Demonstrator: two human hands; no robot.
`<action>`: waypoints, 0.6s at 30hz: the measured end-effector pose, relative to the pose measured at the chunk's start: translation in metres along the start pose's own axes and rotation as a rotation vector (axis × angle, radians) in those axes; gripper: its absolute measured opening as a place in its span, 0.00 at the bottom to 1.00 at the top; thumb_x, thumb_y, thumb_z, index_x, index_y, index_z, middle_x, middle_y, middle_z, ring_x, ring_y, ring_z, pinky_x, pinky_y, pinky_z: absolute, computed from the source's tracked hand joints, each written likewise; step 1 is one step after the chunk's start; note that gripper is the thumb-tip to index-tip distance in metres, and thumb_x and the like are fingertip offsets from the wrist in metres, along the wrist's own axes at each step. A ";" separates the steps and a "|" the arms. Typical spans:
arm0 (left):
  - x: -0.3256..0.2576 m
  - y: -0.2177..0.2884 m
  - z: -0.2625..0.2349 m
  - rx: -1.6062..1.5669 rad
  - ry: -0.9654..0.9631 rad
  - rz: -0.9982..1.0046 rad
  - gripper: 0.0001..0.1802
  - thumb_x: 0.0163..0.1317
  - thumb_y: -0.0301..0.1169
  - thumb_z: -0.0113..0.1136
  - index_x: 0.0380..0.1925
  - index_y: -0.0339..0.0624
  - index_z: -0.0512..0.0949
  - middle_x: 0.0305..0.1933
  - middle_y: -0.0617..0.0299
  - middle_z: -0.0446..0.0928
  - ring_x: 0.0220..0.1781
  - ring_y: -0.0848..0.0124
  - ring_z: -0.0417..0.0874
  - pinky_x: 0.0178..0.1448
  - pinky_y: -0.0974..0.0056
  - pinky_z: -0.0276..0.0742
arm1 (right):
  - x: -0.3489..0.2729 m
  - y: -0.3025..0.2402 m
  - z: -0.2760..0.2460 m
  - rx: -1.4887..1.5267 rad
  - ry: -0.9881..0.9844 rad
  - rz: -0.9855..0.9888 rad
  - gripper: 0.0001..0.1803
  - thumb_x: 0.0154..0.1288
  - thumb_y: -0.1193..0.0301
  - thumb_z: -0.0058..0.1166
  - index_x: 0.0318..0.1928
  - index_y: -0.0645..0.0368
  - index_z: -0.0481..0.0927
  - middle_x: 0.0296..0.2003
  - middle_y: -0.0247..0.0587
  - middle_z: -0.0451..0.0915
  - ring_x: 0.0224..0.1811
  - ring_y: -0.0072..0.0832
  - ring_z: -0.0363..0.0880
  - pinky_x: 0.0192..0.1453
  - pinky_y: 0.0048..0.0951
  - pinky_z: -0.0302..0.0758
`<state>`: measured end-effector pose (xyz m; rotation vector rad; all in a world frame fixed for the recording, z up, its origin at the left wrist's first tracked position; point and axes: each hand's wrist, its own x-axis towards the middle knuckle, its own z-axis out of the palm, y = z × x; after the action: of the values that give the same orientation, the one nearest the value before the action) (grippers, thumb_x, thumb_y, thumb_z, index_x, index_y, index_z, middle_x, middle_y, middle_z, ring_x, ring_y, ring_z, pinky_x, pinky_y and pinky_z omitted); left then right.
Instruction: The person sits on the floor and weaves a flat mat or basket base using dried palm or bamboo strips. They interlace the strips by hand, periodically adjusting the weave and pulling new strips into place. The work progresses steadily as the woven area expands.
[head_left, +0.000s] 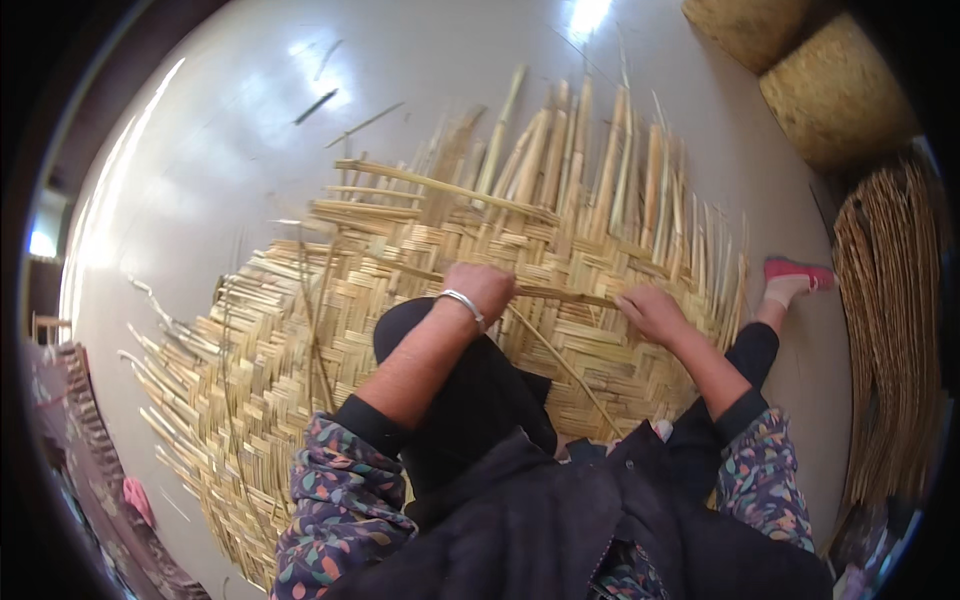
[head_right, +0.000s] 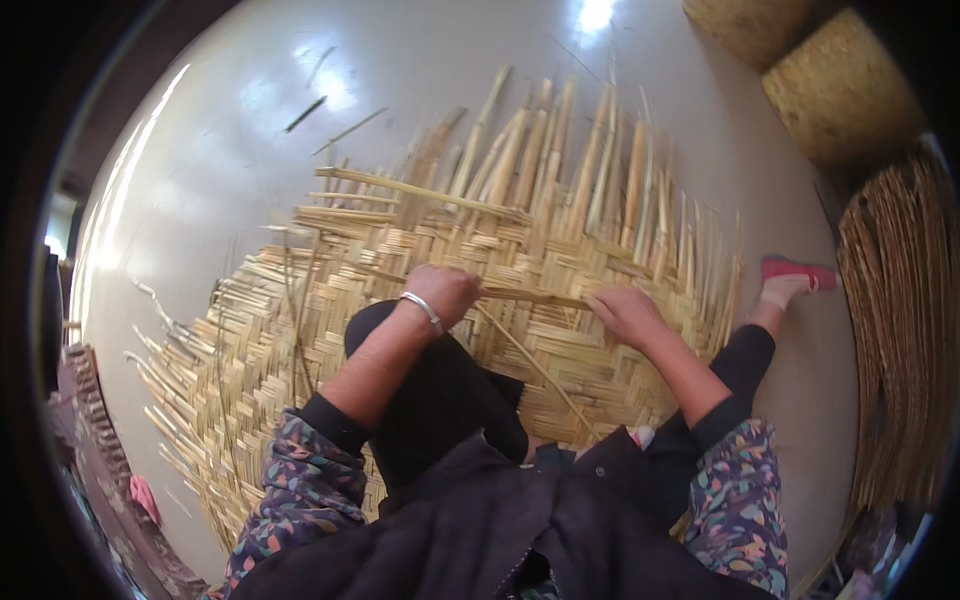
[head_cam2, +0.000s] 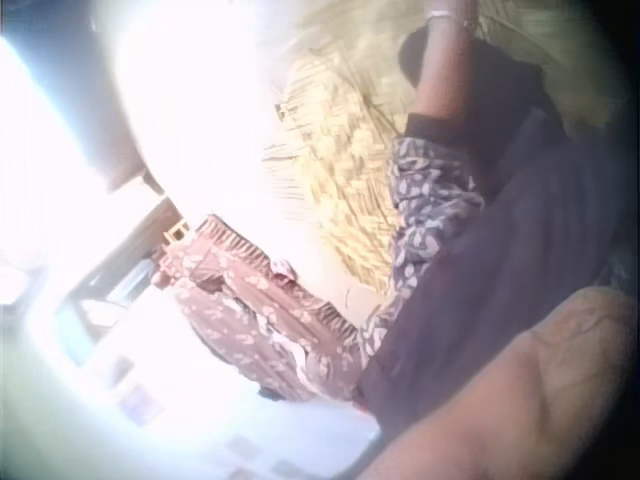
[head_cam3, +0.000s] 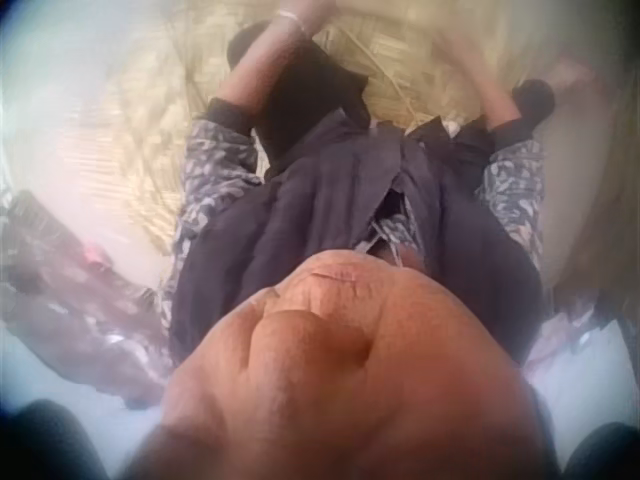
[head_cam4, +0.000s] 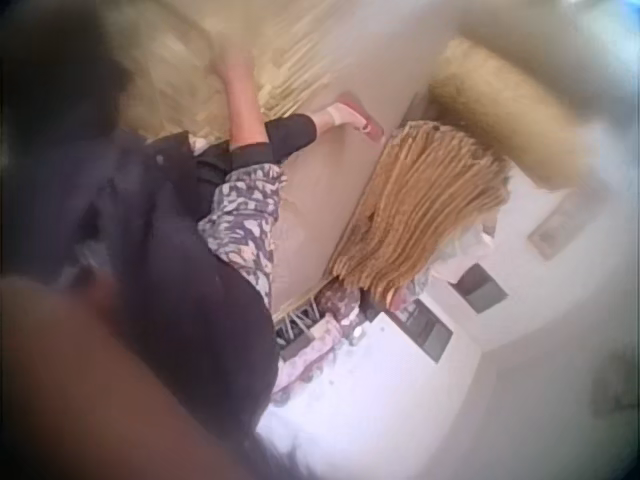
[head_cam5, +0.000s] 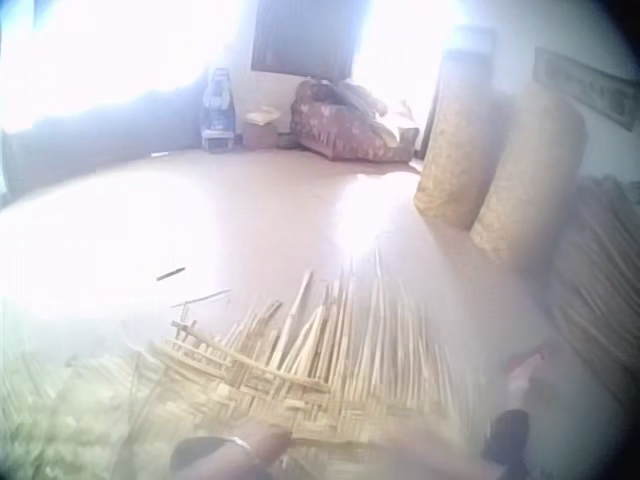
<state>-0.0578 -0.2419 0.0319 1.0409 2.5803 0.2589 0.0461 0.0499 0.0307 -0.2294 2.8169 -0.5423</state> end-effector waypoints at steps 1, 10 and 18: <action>-0.002 0.001 -0.004 -0.025 -0.008 -0.004 0.18 0.62 0.46 0.48 0.26 0.45 0.78 0.29 0.53 0.80 0.34 0.55 0.81 0.38 0.52 0.75 | 0.008 -0.001 0.003 0.048 -0.001 0.004 0.12 0.63 0.63 0.47 0.33 0.60 0.76 0.33 0.47 0.77 0.38 0.47 0.74 0.41 0.44 0.70; 0.051 -0.043 0.019 -0.746 0.241 -0.253 0.14 0.61 0.36 0.57 0.36 0.35 0.80 0.24 0.58 0.79 0.26 0.69 0.80 0.35 0.64 0.76 | 0.136 -0.060 -0.011 0.072 0.061 0.087 0.16 0.65 0.65 0.45 0.51 0.58 0.71 0.50 0.47 0.72 0.51 0.41 0.72 0.57 0.39 0.69; 0.094 -0.059 0.005 -1.339 0.311 -0.657 0.10 0.64 0.26 0.44 0.33 0.31 0.74 0.24 0.55 0.78 0.20 0.71 0.79 0.22 0.68 0.73 | 0.163 -0.051 -0.001 0.101 0.057 0.203 0.12 0.56 0.65 0.56 0.38 0.57 0.73 0.39 0.44 0.74 0.45 0.40 0.74 0.49 0.38 0.71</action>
<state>-0.1560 -0.2180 -0.0135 -0.3355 2.0082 1.6859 -0.1037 -0.0298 0.0142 0.0922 2.8131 -0.6508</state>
